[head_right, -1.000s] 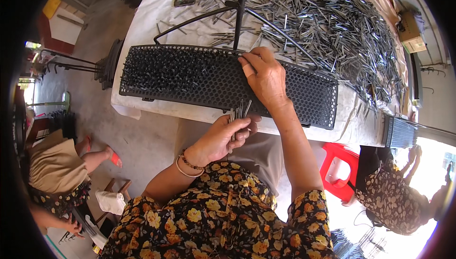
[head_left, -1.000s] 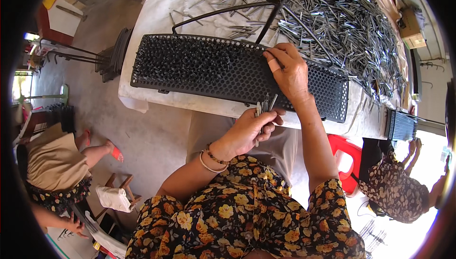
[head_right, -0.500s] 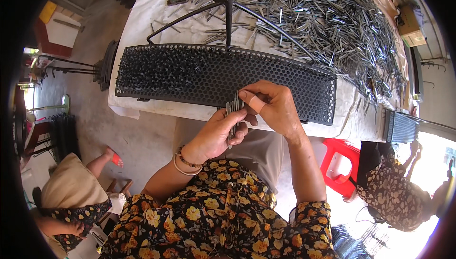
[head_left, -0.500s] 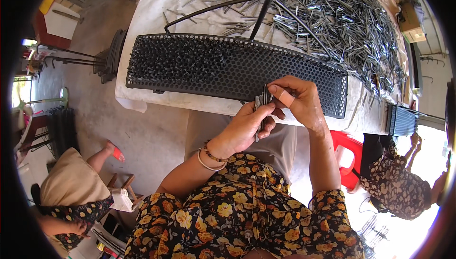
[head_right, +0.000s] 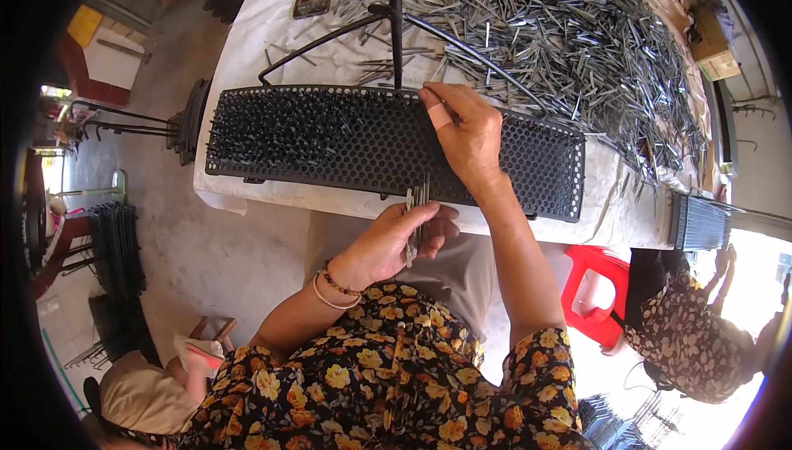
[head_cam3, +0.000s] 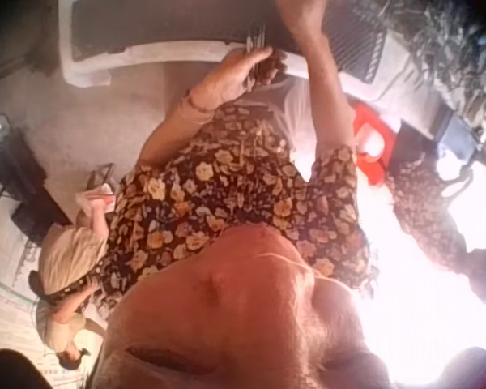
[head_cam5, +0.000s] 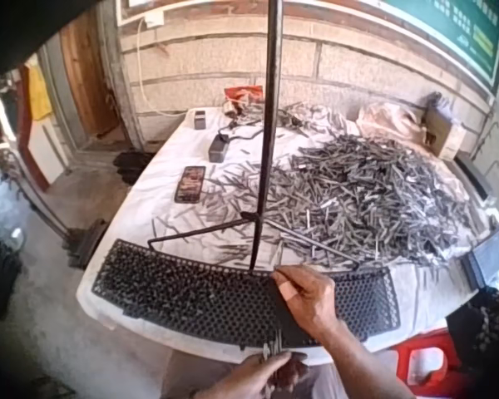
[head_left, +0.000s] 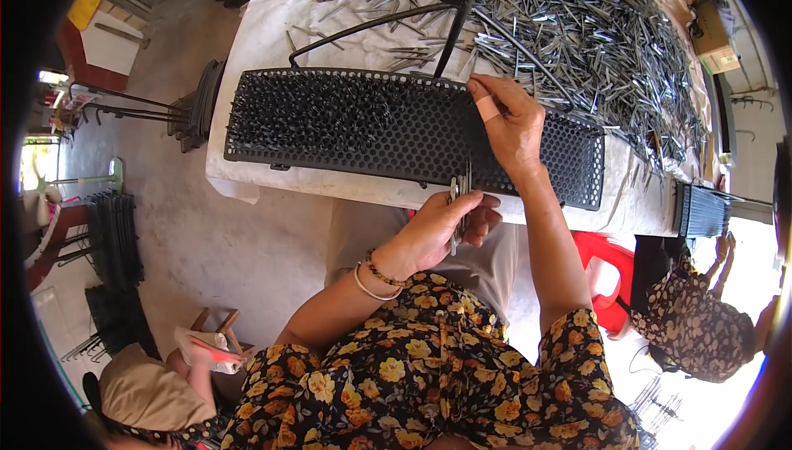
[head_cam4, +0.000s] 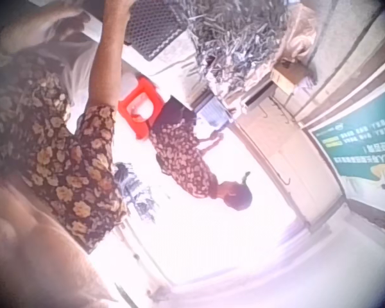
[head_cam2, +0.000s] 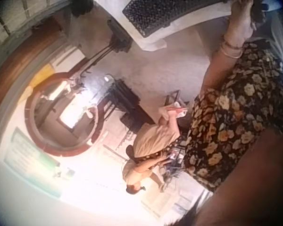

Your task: Inserting small metal pins into a perforated black plate.

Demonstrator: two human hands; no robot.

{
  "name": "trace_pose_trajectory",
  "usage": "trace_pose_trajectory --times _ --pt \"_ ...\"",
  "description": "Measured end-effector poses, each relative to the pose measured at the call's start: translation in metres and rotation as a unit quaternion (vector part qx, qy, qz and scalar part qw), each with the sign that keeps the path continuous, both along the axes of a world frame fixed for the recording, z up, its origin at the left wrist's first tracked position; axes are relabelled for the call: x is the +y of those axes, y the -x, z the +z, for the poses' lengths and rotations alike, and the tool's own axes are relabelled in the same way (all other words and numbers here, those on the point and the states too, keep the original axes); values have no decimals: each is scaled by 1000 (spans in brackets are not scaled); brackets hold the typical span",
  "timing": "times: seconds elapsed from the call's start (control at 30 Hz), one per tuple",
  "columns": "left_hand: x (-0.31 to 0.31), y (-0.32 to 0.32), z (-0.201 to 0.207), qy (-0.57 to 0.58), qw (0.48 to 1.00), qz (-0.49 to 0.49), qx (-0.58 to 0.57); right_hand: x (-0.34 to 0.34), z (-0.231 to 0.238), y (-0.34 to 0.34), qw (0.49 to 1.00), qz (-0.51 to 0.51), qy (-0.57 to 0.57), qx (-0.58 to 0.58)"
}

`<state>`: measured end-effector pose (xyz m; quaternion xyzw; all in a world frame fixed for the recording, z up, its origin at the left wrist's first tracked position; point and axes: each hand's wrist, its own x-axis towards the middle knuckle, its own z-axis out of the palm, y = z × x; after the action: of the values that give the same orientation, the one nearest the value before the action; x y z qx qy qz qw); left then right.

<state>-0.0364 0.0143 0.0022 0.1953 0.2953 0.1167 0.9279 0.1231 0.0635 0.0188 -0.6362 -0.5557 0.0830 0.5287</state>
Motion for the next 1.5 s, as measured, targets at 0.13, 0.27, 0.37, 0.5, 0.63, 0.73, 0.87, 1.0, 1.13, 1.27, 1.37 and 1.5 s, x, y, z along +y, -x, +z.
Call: trace_pose_trajectory --times 0.13,0.27,0.37,0.5,0.63,0.73,0.87,1.0,1.13,1.27,1.37,1.5 --pt "-3 4 -5 18 999 -6 38 4 -12 -4 993 -4 -21 -115" --pt "-7 5 -8 -27 999 10 38 3 -9 -5 975 0 6 -224" --pt "-7 8 -9 -45 998 28 29 -4 2 -6 986 -12 6 -165" --pt "-4 10 2 -100 994 32 13 -43 24 -3 969 92 223 57" --pt "-1 5 6 -160 987 25 2 -67 28 1 913 132 318 220" --pt "-1 0 10 -150 988 14 -21 -73 24 -9 923 120 304 205" --pt "1 -1 11 -130 991 18 -9 -73 25 -13 895 113 321 287" --pt "2 0 16 -165 986 27 1 -71 28 -16 891 137 326 285" --pt "-4 2 10 -126 990 56 12 -71 21 -9 891 157 317 285" --pt "-8 5 22 -125 989 75 7 -76 34 -8 926 84 299 216" --pt "-12 3 12 -55 996 70 -3 -77 36 -14 935 43 268 227" --pt "-20 -2 1 -77 995 50 26 -85 34 -22 937 9 264 228"
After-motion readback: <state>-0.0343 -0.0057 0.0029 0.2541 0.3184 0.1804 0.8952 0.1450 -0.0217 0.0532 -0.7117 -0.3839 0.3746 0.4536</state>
